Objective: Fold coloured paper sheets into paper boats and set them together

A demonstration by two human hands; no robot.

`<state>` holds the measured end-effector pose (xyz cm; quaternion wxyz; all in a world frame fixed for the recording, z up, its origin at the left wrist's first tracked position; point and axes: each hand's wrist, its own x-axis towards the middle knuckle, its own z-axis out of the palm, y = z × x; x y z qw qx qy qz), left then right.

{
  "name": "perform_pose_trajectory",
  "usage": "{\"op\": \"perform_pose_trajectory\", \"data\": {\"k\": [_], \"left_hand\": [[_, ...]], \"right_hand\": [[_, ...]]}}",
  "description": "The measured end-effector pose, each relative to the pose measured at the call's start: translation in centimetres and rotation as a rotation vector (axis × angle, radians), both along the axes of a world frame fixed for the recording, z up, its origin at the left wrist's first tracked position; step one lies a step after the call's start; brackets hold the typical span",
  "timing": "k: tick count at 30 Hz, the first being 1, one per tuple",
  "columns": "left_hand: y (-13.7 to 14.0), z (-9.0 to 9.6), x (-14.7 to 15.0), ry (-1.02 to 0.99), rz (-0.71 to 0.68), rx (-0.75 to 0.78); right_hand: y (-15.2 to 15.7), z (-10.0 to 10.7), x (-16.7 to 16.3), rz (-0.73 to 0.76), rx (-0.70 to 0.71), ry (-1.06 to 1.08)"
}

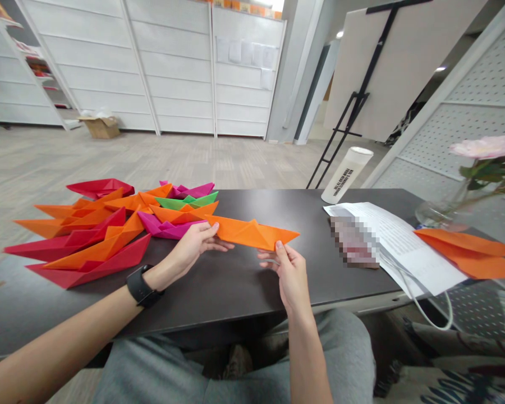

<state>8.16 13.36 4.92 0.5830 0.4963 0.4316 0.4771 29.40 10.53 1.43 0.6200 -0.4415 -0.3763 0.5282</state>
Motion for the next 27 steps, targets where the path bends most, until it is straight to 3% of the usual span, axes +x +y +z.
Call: {"op": "perform_pose_trajectory", "data": {"k": [9, 12, 16, 20, 27], "left_hand": [[0.3, -0.5, 0.0, 0.129, -0.044, 0.006], [0.3, -0.8, 0.2, 0.155, -0.053, 0.012], [0.4, -1.1, 0.1, 0.175, -0.062, 0.011], [0.5, -1.2, 0.0, 0.193, -0.070, 0.007], [0.4, -1.2, 0.3, 0.237, -0.094, -0.007]], "right_hand": [[0.5, 1.0, 0.9, -0.074, 0.101, -0.162], [4.0, 2.3, 3.0, -0.051, 0.114, -0.176], [11.6, 4.1, 6.1, -0.062, 0.085, -0.268], [17.5, 3.9, 8.3, -0.053, 0.014, -0.475], [19.4, 1.4, 10.8, -0.135, 0.065, -0.878]]}}
